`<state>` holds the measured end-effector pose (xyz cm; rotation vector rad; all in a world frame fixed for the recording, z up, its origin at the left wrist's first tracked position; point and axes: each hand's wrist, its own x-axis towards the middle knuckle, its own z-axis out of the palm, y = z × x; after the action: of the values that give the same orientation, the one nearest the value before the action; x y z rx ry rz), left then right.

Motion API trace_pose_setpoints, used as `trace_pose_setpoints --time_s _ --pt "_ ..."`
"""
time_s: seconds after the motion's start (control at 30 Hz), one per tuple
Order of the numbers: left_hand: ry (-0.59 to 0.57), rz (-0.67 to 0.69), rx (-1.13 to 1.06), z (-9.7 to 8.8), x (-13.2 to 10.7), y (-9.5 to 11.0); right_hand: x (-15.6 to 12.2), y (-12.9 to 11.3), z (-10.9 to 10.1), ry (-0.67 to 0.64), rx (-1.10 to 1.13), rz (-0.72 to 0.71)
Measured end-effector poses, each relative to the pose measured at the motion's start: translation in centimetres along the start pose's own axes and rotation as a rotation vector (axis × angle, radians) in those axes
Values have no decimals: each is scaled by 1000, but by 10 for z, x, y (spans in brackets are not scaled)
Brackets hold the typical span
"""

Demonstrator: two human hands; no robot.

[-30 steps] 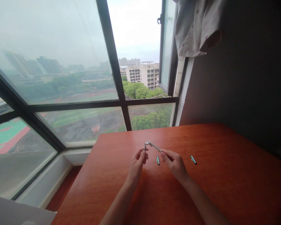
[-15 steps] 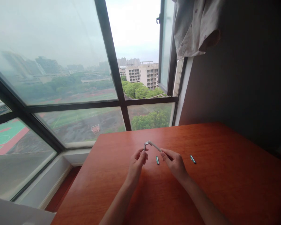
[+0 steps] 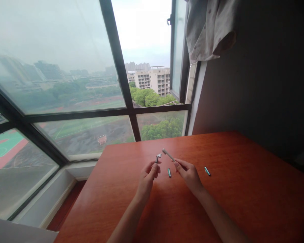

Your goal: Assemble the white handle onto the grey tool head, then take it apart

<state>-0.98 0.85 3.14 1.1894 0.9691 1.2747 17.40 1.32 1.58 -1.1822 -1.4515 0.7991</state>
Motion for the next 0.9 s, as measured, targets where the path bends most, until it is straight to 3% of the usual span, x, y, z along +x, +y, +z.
trace_pose_setpoints --time_s 0.9 --pt "13 -10 -3 0 0 2 0 -4 0 -24 -29 -32"
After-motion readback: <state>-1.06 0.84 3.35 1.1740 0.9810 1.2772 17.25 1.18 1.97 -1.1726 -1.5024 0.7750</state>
